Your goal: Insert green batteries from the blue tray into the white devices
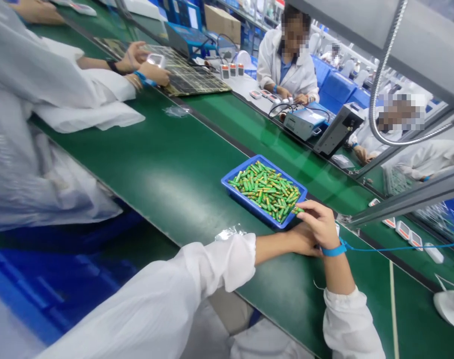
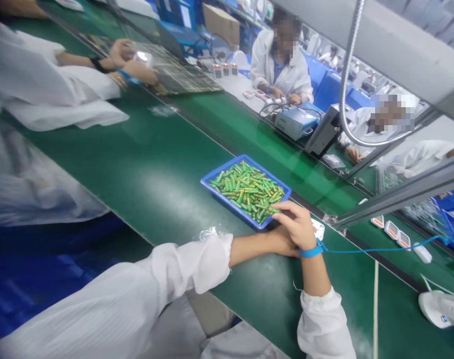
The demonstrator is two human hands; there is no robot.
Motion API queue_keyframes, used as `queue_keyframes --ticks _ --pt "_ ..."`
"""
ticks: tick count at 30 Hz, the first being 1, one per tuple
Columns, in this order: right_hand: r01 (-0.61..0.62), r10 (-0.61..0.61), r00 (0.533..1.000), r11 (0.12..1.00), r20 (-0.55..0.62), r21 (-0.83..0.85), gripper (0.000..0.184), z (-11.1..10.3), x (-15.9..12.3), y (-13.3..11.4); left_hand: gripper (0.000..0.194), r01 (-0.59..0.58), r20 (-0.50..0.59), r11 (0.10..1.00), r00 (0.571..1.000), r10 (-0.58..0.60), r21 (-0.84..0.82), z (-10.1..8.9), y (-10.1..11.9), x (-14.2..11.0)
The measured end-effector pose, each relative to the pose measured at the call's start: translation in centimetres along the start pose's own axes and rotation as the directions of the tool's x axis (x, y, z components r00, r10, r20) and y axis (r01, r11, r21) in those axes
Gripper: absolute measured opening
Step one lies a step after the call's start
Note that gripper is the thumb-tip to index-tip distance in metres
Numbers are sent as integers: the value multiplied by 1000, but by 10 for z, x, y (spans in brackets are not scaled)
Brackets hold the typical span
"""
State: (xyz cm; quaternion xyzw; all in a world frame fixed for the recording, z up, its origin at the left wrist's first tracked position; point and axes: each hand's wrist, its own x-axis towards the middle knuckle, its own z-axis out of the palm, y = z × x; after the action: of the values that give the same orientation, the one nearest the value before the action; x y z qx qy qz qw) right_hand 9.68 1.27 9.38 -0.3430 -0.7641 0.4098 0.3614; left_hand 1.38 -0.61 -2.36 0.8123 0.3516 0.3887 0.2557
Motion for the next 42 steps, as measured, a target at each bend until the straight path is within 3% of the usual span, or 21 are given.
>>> queue_keyframes --ticks 4,8,11,15,19,22,25,30,34,42 --pt "-50 56 984 998 -170 43 23 -28 -35 19 44 -168 189 984 970 154 61 -14 3 9" --pt "-162 158 901 986 -405 24 29 -64 -90 56 21 -151 150 985 979 137 89 -29 8 15" --pt "-249 217 846 969 -486 0 35 -80 -124 79 22 -69 93 996 994 63 62 -32 6 14" --pt "-292 294 855 954 -428 71 47 -82 -135 94 35 22 113 998 993 -28 58 -29 2 14" --pt "-294 346 881 934 -323 201 59 -82 -127 97 36 66 155 996 985 -74 56 -30 1 15" --pt "-290 347 889 931 -297 220 57 -82 -126 97 36 66 169 996 983 -75 55 -32 1 16" --pt "-270 298 883 954 -362 128 45 -78 -129 94 36 69 167 996 983 -77 49 -33 1 16" --pt "-277 145 854 940 -499 -201 26 -66 -133 83 37 71 156 997 985 -75 33 -33 1 16" --pt "-239 64 902 898 -426 -370 22 -63 -135 77 36 82 151 996 985 -84 26 -34 3 16" --pt "-164 27 962 855 -273 -492 25 -64 -141 82 35 80 143 997 987 -80 6 -33 3 15"
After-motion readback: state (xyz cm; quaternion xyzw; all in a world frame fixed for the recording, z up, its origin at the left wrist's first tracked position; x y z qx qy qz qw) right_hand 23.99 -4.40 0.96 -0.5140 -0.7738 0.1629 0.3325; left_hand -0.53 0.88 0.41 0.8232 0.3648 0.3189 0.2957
